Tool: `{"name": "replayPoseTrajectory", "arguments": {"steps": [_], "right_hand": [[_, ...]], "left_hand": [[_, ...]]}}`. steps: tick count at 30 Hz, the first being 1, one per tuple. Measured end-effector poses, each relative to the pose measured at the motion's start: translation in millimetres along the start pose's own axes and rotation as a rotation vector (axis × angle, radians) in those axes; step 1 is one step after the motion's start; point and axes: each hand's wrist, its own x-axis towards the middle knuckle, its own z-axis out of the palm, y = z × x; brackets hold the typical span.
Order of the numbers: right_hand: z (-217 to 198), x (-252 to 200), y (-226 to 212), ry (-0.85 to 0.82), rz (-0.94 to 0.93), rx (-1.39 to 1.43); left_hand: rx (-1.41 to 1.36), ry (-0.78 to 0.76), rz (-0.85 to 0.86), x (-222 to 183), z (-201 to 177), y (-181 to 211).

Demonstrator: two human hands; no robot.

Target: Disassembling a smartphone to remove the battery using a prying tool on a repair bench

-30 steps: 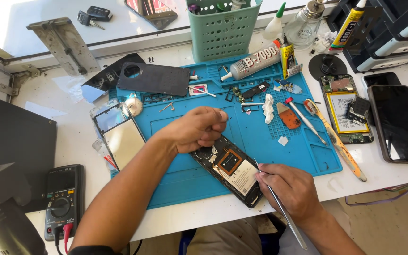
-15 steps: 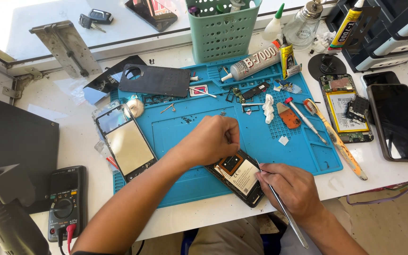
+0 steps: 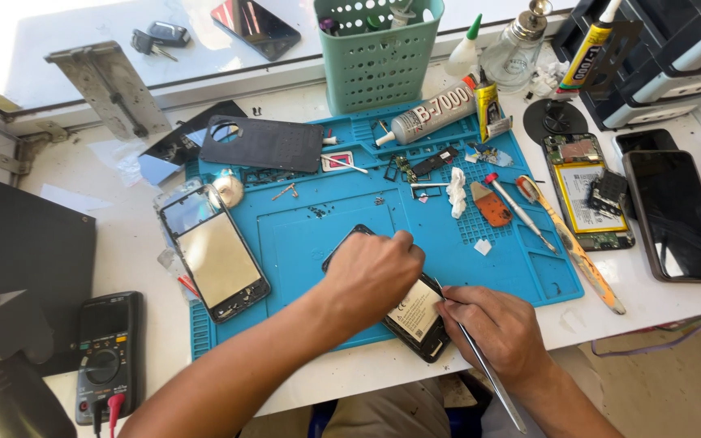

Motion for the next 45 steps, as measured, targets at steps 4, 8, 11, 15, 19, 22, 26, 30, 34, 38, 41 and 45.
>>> {"name": "replayPoseTrajectory", "arguments": {"steps": [4,8,11,15,19,22,26,30,34,38,41,45], "right_hand": [[0,-1,0,-0.016,0.011,-0.009],[-1,4,-1,-0.015,0.018,0.006],[-2,4,-2,-0.011,0.017,0.007],[-1,0,-1,-0.012,0.012,0.006],[0,0,1,-0.006,0.006,0.007],[0,1,0,0.001,0.006,0.009],[-1,3,-1,0.0,0.012,0.02],[-1,6,-2,0.008,0.008,0.022],[-5,9,-1,0.002,-0.004,0.038],[-5,6,0,-0.001,0.003,0.021],[-6,7,0,0.005,0.011,0.019],[-8,6,-1,0.005,0.035,0.021]], "left_hand": [[0.118,0.192,-0.088,3,39,4],[-0.097,0.106,-0.127,3,28,-5],[-0.244,0.009,-0.086,0,14,-14],[-0.483,-0.078,-0.104,-1,7,-27],[-0.612,-0.107,-0.083,0,8,-42],[-0.72,-0.051,0.005,3,14,-54],[-0.802,-0.136,-0.039,2,-7,-59],[-0.972,-0.241,-0.118,1,-18,-61],[-1.173,-0.27,-0.239,1,-18,-63],[-1.345,-0.292,-0.243,4,-8,-70],[-1.391,-0.233,-0.201,3,-9,-66],[-1.287,-0.219,-0.29,5,-16,-61]]}}
